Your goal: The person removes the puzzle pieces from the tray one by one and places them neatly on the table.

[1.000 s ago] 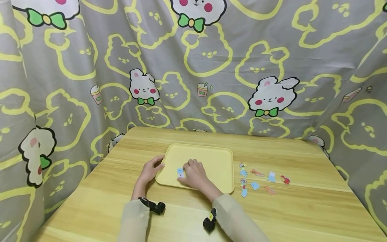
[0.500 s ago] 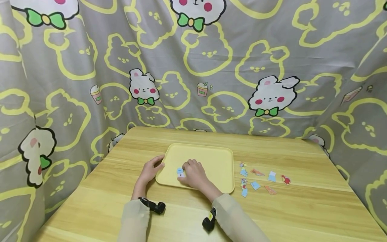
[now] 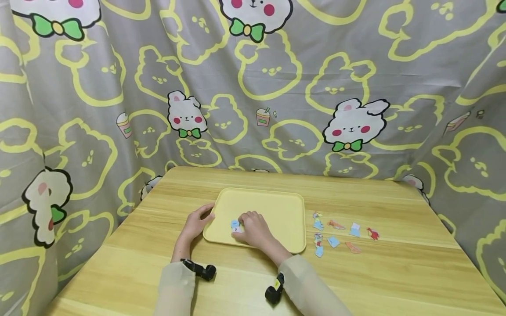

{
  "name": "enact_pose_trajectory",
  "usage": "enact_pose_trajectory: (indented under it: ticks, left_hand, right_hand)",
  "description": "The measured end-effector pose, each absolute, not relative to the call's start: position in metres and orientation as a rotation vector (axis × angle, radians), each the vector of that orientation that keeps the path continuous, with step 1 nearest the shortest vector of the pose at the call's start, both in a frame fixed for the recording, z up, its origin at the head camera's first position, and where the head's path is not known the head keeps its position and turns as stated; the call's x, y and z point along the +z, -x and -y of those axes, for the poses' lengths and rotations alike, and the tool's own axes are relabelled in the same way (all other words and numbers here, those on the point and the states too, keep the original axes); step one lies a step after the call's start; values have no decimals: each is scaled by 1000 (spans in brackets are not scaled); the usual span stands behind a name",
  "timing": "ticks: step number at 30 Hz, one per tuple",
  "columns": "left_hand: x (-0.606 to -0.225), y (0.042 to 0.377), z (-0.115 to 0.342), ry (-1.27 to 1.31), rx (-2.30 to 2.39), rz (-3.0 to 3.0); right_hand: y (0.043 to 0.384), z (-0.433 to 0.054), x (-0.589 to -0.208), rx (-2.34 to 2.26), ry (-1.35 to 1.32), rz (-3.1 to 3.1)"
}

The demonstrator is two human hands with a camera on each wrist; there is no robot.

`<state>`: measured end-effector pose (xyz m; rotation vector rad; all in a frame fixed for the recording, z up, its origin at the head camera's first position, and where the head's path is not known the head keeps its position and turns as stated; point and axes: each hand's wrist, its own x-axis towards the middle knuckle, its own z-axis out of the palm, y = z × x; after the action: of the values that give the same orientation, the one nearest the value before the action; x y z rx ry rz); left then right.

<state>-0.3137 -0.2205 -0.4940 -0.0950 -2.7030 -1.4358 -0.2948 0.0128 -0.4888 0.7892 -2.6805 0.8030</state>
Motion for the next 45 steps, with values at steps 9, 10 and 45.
enact_pose_trajectory:
  ticks: [9,10,45]
  left_hand:
    - [-495,313,221,100,-1424,2712]
    - [-494,313,220,97,-1428,2713]
    - [-494,313,220,83,-1423,2716]
  right_hand:
    - [293,-14,-486,1026,-770,2650]
    - [292,-14,-485,1049,-768,2645]
    - [286,-37,-483,1339,-580,2586]
